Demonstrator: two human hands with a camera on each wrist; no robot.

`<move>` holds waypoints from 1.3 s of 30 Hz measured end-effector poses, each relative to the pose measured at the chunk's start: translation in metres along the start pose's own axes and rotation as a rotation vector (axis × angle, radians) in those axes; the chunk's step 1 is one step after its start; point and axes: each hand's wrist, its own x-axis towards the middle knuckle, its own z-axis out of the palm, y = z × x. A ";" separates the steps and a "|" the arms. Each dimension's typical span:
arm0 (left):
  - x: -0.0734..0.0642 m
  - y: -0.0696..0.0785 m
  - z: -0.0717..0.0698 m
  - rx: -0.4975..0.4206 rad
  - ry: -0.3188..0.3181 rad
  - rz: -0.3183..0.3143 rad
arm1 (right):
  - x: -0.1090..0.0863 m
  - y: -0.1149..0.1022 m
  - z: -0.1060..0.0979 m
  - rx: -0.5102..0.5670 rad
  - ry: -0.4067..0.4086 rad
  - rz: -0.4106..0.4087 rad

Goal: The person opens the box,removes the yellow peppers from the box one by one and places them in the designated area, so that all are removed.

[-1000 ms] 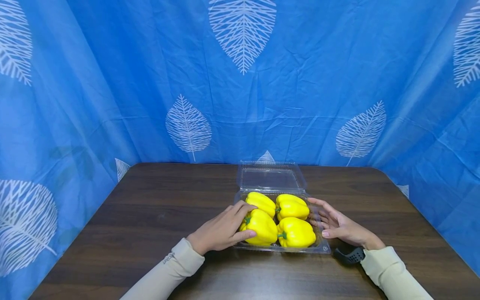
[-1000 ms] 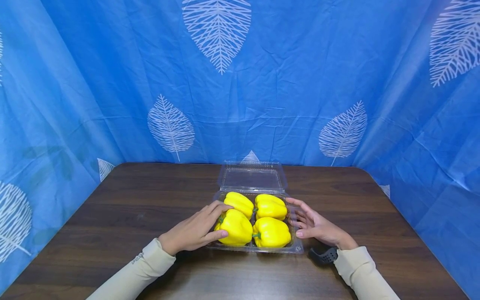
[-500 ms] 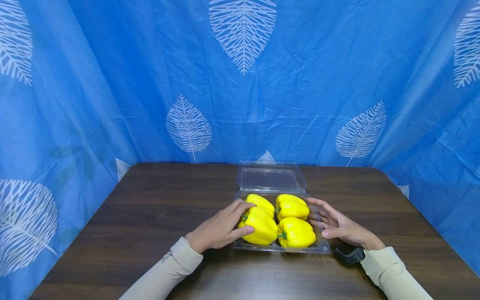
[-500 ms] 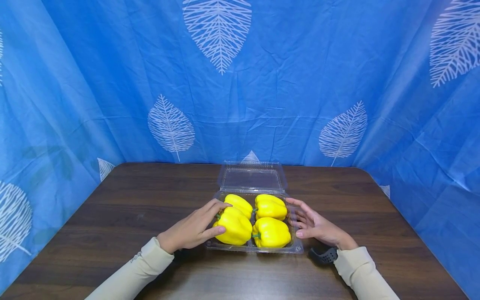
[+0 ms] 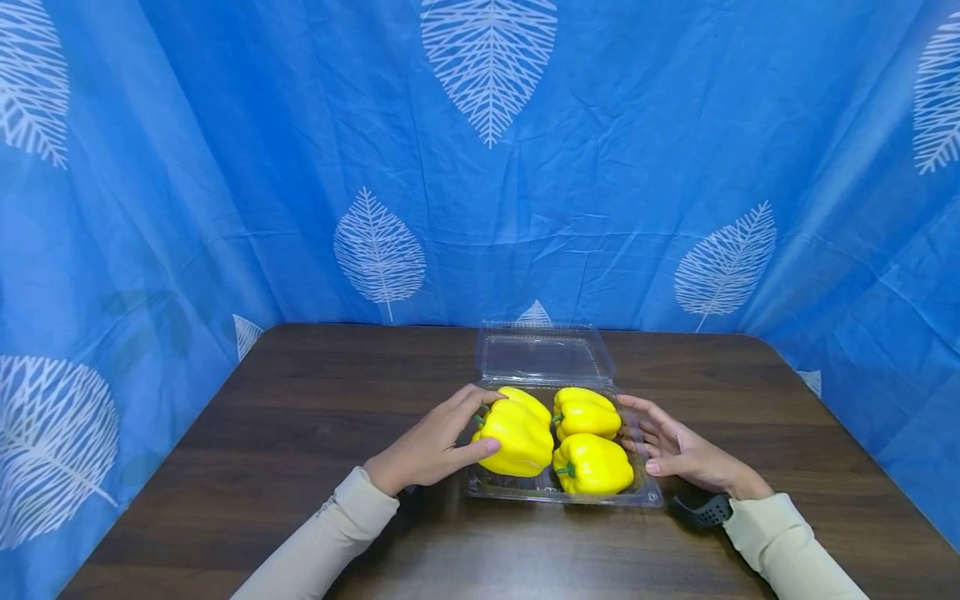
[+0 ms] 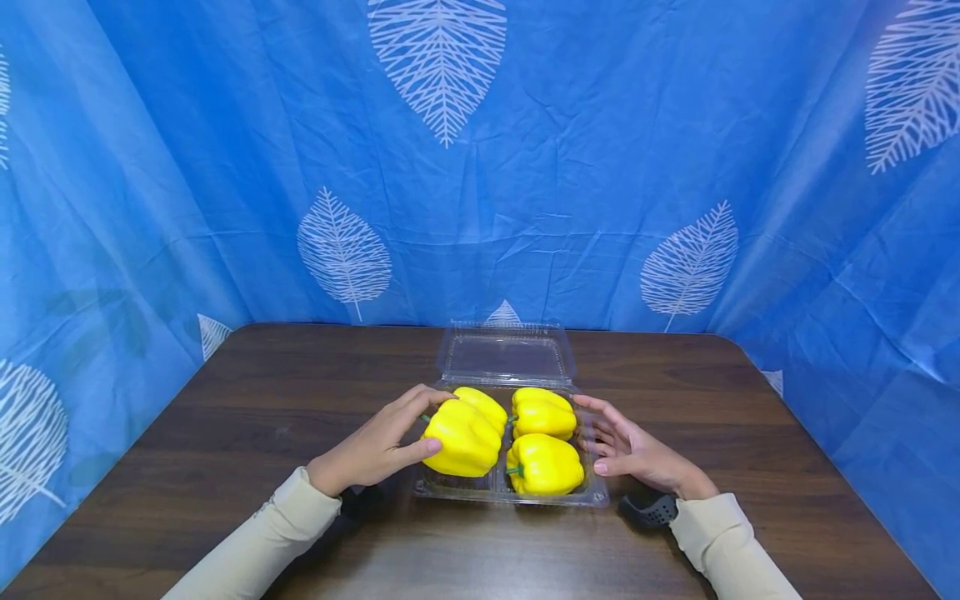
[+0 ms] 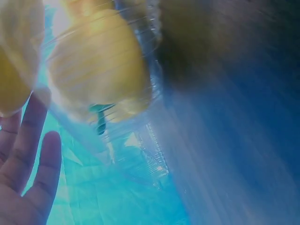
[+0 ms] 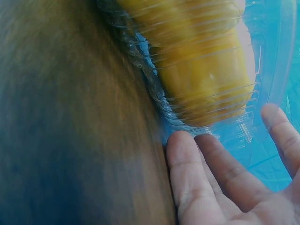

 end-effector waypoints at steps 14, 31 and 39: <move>-0.001 -0.008 -0.016 -0.308 0.163 0.008 | 0.000 0.000 0.000 0.003 -0.008 -0.008; -0.013 -0.045 -0.035 -0.700 0.320 -0.102 | 0.001 -0.001 0.001 -0.007 -0.005 -0.006; -0.019 -0.057 -0.040 -0.736 0.413 -0.205 | 0.001 -0.001 0.001 -0.003 -0.005 -0.007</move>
